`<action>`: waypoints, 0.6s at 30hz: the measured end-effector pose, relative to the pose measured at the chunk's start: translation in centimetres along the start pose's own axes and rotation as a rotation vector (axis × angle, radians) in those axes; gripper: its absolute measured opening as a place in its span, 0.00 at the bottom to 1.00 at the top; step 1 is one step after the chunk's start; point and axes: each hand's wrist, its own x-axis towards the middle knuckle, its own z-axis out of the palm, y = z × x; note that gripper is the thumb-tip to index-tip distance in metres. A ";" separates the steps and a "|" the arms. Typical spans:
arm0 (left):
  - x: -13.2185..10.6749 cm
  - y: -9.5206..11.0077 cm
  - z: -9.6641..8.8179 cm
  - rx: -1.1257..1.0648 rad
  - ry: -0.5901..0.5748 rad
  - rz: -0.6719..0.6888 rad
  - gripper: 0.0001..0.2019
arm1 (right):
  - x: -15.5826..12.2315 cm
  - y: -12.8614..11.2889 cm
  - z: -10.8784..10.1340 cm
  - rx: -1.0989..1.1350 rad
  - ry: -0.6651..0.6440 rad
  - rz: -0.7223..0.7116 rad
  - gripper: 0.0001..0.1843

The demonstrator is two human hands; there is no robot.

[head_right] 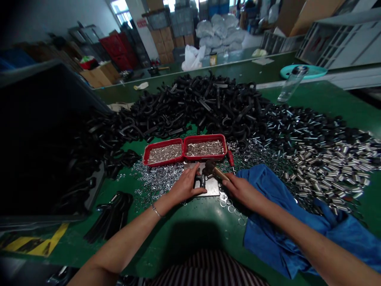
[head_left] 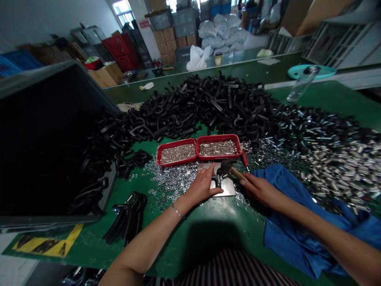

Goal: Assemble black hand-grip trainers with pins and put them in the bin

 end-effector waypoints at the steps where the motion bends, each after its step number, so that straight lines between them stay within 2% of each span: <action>1: -0.3 0.1 0.0 -0.010 0.009 -0.004 0.52 | 0.3 0.5 -0.1 -0.027 0.056 -0.007 0.24; 4: -1.4 1.3 0.1 -0.070 0.143 -0.100 0.45 | 0.6 0.8 -0.7 -0.188 0.330 -0.130 0.23; 6: -2.1 2.8 0.3 -0.129 0.309 -0.204 0.40 | 1.0 -0.4 -0.6 -0.111 0.397 -0.189 0.21; 8: -2.4 4.4 0.9 -0.152 0.438 -0.250 0.39 | 1.6 -2.3 0.4 0.208 0.284 -0.123 0.21; 10: -2.6 5.7 1.6 -0.097 0.512 -0.223 0.41 | 2.6 -4.4 1.9 0.607 0.112 -0.015 0.22; 11: -2.6 6.0 1.9 -0.048 0.538 -0.196 0.41 | 3.3 -5.3 2.7 0.773 0.065 0.022 0.23; 13: -2.8 6.1 2.0 0.040 0.561 -0.153 0.40 | 4.5 -6.5 4.1 0.972 0.084 0.028 0.21; 15: -2.9 5.4 0.9 0.078 0.535 -0.130 0.38 | 5.5 -6.7 4.9 1.001 0.190 -0.011 0.20; 18: -1.6 2.7 -3.1 0.110 0.464 -0.110 0.27 | 6.7 -5.7 4.8 0.923 0.320 -0.066 0.20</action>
